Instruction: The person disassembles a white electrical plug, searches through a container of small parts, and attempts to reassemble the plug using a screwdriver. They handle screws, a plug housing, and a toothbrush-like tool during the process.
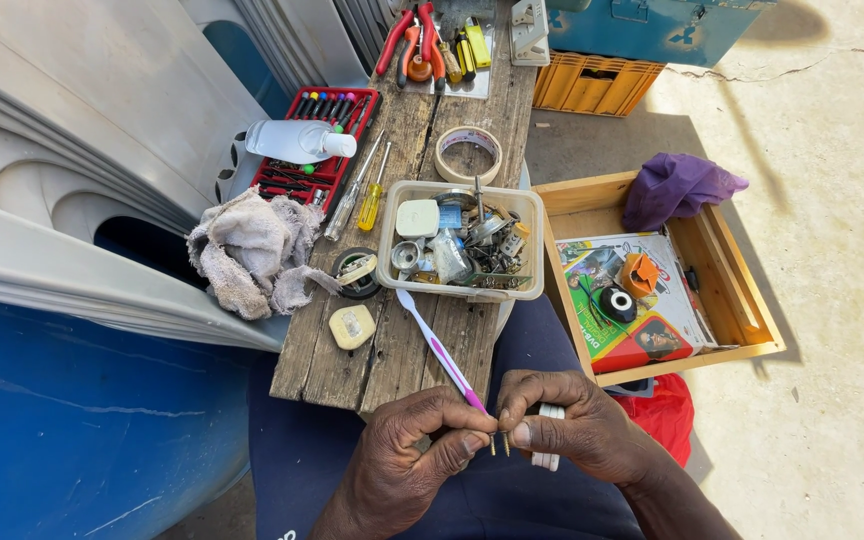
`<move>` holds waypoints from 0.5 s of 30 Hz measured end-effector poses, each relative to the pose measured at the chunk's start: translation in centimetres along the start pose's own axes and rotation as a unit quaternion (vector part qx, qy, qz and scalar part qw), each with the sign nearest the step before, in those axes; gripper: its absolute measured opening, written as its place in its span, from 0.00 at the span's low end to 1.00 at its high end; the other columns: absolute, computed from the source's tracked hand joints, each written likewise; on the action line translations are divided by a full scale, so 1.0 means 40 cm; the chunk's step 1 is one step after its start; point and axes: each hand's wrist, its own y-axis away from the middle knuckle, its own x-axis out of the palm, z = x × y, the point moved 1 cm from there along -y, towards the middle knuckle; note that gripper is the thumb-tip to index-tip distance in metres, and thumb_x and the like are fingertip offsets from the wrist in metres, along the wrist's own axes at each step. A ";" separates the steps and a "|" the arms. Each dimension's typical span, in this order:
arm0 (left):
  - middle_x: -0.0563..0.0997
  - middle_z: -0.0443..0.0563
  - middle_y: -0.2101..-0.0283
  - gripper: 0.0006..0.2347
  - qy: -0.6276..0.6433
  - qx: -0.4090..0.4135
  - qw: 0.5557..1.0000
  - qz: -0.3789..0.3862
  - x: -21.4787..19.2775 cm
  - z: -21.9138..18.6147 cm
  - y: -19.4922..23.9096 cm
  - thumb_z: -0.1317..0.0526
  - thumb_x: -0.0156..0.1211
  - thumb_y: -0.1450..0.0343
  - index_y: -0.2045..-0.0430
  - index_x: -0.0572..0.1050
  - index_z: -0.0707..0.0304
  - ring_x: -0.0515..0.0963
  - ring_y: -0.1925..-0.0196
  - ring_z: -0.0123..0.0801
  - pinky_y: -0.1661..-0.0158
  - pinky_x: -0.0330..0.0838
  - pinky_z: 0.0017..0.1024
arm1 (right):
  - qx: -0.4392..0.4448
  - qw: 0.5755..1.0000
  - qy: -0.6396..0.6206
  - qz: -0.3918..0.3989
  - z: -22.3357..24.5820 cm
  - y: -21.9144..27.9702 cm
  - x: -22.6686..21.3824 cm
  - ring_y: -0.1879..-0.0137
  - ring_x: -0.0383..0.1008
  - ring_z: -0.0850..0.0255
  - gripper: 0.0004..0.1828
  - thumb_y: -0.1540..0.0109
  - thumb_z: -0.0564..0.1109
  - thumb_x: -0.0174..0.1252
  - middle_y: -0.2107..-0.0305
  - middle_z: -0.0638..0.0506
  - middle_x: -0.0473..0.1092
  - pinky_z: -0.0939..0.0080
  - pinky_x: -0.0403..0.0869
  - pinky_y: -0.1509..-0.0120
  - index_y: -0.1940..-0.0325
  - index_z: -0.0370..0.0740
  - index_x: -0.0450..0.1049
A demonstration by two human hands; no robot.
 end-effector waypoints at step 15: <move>0.85 0.48 0.63 0.06 0.002 0.003 1.000 0.011 -0.008 -0.008 -0.003 0.60 0.64 0.24 0.60 0.85 0.59 0.86 0.59 0.32 0.55 0.79 0.28 | 0.011 1.000 -0.011 0.014 -0.001 -0.007 0.001 0.69 0.74 0.59 0.05 0.36 0.43 0.69 0.67 0.46 0.72 0.62 0.76 0.68 0.59 0.39 0.83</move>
